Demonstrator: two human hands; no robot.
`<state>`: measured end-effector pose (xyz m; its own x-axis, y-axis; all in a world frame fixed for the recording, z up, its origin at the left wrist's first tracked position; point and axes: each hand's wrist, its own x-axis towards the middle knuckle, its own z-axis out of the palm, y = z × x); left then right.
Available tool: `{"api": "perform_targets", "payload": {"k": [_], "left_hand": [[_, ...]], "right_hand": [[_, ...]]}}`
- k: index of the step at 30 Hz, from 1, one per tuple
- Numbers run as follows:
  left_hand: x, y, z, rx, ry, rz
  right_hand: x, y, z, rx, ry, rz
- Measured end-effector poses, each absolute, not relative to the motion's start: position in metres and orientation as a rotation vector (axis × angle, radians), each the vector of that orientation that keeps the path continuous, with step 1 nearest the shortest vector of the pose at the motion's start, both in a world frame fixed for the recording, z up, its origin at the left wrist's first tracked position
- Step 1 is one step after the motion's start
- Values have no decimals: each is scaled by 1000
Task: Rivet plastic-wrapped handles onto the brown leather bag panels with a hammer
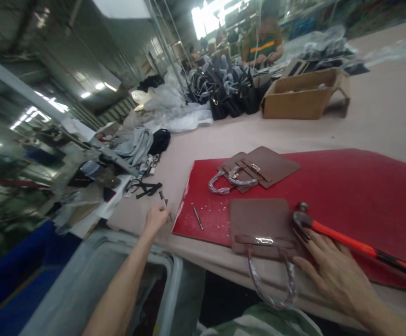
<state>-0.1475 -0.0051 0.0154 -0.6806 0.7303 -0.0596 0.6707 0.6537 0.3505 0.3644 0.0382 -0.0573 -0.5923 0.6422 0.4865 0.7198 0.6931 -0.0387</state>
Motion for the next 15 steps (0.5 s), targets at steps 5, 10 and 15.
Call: {"api": "perform_targets", "payload": {"k": [5,10,15], "left_hand": [[-162,-14,14,1138,2786,113],[-162,-16,7,1191,2779,-75],[-148,-14,9,1263,2786,-138]], "right_hand": [[362,40,-51,-1028,-2430,-290],[363,40,-53,-1046,-2444,-230],[364,38,-53,-1126,-2450,-67]]}}
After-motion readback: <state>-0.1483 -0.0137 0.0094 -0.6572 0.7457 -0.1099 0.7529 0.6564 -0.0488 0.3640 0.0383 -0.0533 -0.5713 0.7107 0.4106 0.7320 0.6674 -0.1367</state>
